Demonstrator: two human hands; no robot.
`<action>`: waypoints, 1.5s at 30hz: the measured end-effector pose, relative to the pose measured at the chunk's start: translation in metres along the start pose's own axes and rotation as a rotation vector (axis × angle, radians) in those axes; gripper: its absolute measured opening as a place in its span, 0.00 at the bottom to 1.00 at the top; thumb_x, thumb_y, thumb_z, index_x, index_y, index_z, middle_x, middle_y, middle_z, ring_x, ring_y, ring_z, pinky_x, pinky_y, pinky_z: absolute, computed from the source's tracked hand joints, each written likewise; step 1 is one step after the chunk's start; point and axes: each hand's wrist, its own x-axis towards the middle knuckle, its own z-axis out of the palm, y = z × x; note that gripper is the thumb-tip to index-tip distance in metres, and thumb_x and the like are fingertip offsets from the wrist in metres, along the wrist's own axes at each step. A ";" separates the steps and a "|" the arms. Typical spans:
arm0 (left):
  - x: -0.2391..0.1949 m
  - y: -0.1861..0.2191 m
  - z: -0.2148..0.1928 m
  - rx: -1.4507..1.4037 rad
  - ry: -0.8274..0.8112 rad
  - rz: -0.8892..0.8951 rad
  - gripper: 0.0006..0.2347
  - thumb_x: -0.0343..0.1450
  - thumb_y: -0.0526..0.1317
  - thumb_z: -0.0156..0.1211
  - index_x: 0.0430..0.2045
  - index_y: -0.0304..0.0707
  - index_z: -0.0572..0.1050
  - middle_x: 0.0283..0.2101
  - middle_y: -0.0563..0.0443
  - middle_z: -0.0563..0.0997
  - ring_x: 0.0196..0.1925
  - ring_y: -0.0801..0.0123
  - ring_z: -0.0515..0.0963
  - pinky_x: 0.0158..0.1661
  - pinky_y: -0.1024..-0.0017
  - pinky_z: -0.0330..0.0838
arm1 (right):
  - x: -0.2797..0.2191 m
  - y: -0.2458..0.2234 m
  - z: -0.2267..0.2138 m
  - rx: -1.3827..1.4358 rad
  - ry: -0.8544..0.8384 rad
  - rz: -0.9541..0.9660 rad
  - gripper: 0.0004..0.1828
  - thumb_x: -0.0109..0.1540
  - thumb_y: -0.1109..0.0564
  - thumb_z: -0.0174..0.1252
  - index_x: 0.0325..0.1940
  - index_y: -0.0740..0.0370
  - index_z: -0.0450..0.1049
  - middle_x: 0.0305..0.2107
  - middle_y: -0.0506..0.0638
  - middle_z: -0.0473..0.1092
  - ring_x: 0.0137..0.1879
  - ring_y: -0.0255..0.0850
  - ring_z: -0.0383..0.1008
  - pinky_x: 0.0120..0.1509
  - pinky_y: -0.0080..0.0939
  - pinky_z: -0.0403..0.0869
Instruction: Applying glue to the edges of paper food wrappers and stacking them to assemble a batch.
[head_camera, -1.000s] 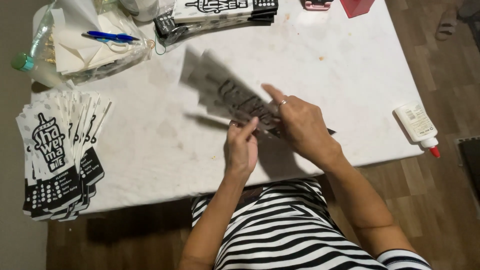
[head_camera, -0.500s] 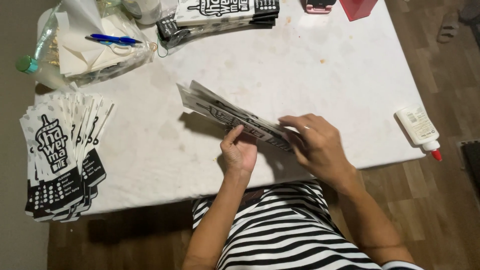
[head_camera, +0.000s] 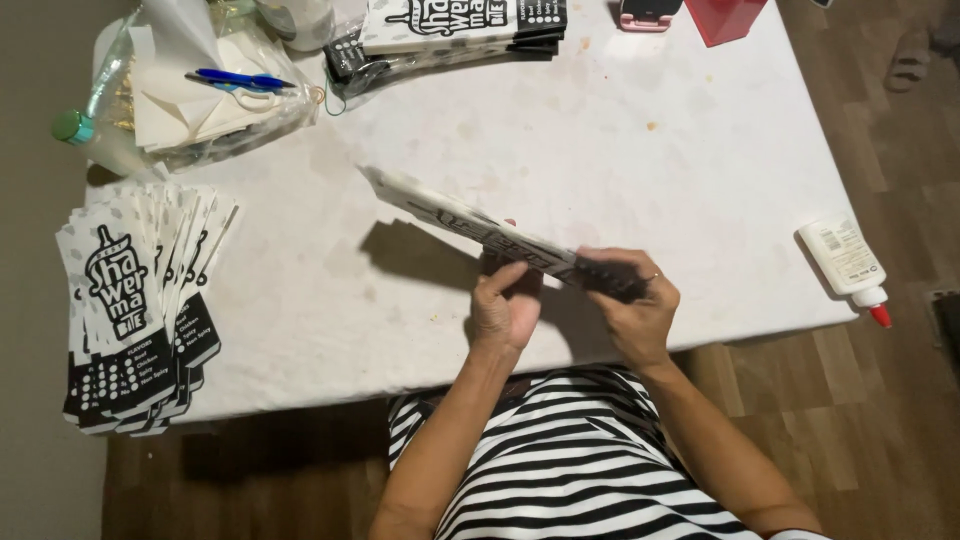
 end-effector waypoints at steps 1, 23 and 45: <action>0.001 0.010 0.001 0.002 -0.001 -0.002 0.25 0.58 0.20 0.59 0.52 0.30 0.77 0.50 0.37 0.82 0.54 0.48 0.80 0.66 0.50 0.67 | 0.003 0.014 -0.011 0.000 0.003 -0.001 0.23 0.46 0.75 0.73 0.44 0.68 0.79 0.40 0.58 0.80 0.51 0.47 0.82 0.60 0.43 0.77; -0.014 0.128 0.046 1.238 -0.399 0.808 0.31 0.53 0.24 0.78 0.51 0.31 0.72 0.39 0.39 0.82 0.44 0.63 0.83 0.46 0.69 0.80 | 0.051 0.049 -0.073 0.371 -0.059 0.070 0.24 0.53 0.69 0.67 0.52 0.73 0.70 0.50 0.69 0.73 0.62 0.53 0.75 0.70 0.47 0.73; -0.001 0.111 0.043 1.255 -0.453 0.864 0.33 0.52 0.29 0.81 0.53 0.30 0.72 0.49 0.38 0.79 0.51 0.60 0.80 0.53 0.62 0.76 | 0.036 0.051 -0.075 0.346 0.133 -0.139 0.19 0.71 0.51 0.51 0.59 0.66 0.61 0.62 0.66 0.65 0.67 0.56 0.71 0.74 0.53 0.70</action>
